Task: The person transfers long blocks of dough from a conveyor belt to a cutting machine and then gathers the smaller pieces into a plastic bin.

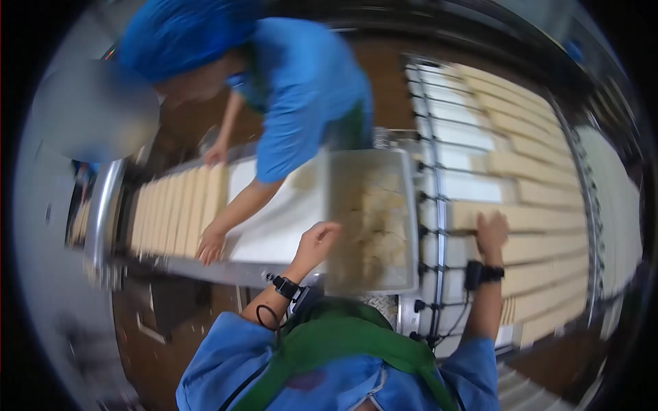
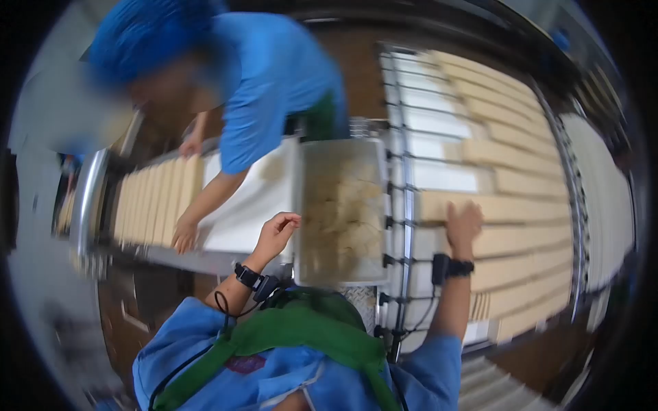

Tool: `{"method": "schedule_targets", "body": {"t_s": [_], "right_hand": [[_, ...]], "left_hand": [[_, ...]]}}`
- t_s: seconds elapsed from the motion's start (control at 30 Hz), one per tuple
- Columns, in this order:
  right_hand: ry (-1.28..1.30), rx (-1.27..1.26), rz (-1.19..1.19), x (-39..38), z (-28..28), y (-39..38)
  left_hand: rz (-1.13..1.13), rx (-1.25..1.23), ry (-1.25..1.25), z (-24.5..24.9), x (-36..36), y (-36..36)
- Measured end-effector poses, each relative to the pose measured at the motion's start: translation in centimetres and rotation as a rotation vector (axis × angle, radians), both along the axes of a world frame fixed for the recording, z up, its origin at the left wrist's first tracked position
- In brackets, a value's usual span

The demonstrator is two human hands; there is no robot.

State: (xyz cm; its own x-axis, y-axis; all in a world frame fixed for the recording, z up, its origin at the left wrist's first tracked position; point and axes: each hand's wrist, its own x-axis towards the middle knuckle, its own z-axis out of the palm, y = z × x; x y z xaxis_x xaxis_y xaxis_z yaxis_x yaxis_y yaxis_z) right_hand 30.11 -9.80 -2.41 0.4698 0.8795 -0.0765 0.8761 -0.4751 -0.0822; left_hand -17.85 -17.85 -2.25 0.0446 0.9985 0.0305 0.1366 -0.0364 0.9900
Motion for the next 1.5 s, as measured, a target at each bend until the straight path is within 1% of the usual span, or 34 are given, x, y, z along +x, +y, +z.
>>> {"method": "schedule_targets", "body": {"t_s": [0.03,0.1,0.17,0.2,0.27,0.3,0.33,0.37,0.4,0.43,0.47,0.5,0.53,0.57,0.6,0.63,0.67,0.73,0.77,0.83,0.87,0.9,0.93,0.97,1.03,1.1,1.17,1.23,1.27,1.3,1.37,1.43,1.47,1.5], "right_hand": [[-0.02,0.053,-0.007,-1.3,1.0,-0.2],[-0.005,0.274,0.201,-1.8,-0.3,-0.4],[0.195,0.526,0.369,-4.8,0.3,-1.0],[0.209,0.514,0.427,-7.0,1.3,-1.3],[0.524,0.488,0.483,-12.1,3.4,-2.5],[0.531,0.472,0.518,-14.6,4.1,-2.6],[0.639,0.395,0.524,-16.9,4.8,-2.9],[0.742,0.319,0.525,-19.4,5.7,-3.4],[0.821,0.323,0.536,-23.0,7.5,-4.1],[0.818,0.313,0.555,-25.0,7.5,-4.2],[0.846,0.271,0.651,-26.6,7.3,-4.1],[0.871,0.234,0.746,-28.2,7.0,-4.2],[0.8,0.253,0.851,-30.2,7.1,-4.0],[0.793,0.247,0.858,-32.3,7.1,-3.9],[0.818,0.155,0.775,-34.6,6.9,-3.8],[0.839,0.063,0.69,-36.9,6.7,-3.7],[0.83,0.059,0.695,-39.4,6.7,-3.6],[0.798,0.224,0.937,-44.7,6.4,-3.2],[0.796,0.205,0.974,-46.9,5.5,-2.7],[0.827,0.209,1.023,-51.7,4.3,-1.8],[0.854,0.17,1.039,-53.8,3.1,-1.1],[0.882,0.131,1.051,-56.0,1.5,-0.3],[0.851,0.139,1.11,-58.1,-0.7,0.7],[0.819,0.15,1.167,-60.0,-2.7,1.8],[0.763,0.074,1.164,-64.7,-4.4,3.0],[0.554,0.098,1.205,-69.0,-7.4,4.7],[0.424,0.094,1.105,-74.2,-8.5,5.6],[0.391,0.127,1.041,-79.1,-9.2,7.0],[0.392,0.131,1.032,-81.2,-9.2,7.6],[0.376,0.115,1.04,-83.1,-8.4,8.1],[0.36,0.101,1.039,-86.3,-7.3,9.2],[0.315,0.025,0.999,-88.5,-6.9,10.2],[0.244,-0.037,0.96,-89.4,-6.7,10.5],[0.245,-0.034,0.95,-89.7,-6.8,10.5]], "left_hand": [[0.086,-0.003,0.004,-0.1,-2.3,-1.0],[0.238,-0.008,0.152,-0.5,-6.5,-3.0],[0.427,0.012,0.142,0.0,-9.5,-4.9],[0.507,0.011,0.12,-0.7,-11.2,-5.7],[0.659,0.061,0.122,-2.7,-14.3,-7.0],[0.73,0.099,0.15,-3.1,-15.8,-7.5],[0.79,0.039,0.083,-3.0,-16.9,-8.2],[0.818,0.036,0.08,-3.0,-18.3,-8.6],[0.909,0.046,0.157,-3.2,-19.9,-8.9],[0.994,0.054,0.233,-3.7,-21.5,-9.1],[1.029,-0.019,0.311,-4.2,-23.6,-9.5],[1.041,-0.019,0.302,-5.8,-25.5,-9.9],[1.122,-0.051,0.526,-7.6,-27.6,-10.3],[1.191,-0.085,0.752,-8.6,-29.5,-10.6],[1.063,-0.327,0.671,-6.9,-31.1,-10.9],[1.066,-0.332,0.662,-7.4,-32.4,-11.0],[1.101,-0.363,0.7,-8.0,-33.7,-11.1],[1.129,-0.376,0.786,-9.7,-36.3,-10.9],[1.128,-0.383,0.778,-10.3,-37.2,-10.9],[1.002,-0.48,0.744,-8.8,-38.2,-10.2],[0.995,-0.483,0.736,-8.5,-38.6,-9.8],[0.933,-0.492,0.801,-8.6,-39.0,-9.7],[0.866,-0.498,0.867,-8.6,-39.2,-9.6],[0.851,-0.493,0.866,-8.5,-39.4,-9.5],[0.803,-0.511,0.815,-8.1,-39.7,-9.5],[0.789,-0.494,0.8,-7.8,-39.1,-9.5],[0.851,-0.433,0.857,-8.2,-38.8,-9.5],[0.829,-0.438,0.913,-8.1,-38.6,-9.4],[0.816,-0.45,0.968,-8.0,-38.7,-9.3],[0.808,-0.444,0.972,-7.8,-38.7,-9.2],[0.757,-0.494,0.88,-7.3,-39.0,-8.9],[0.73,-0.5,0.891,-6.7,-39.1,-8.8],[0.721,-0.516,0.864,-6.5,-39.1,-8.7],[0.71,-0.532,0.837,-6.5,-39.2,-8.6]]}}
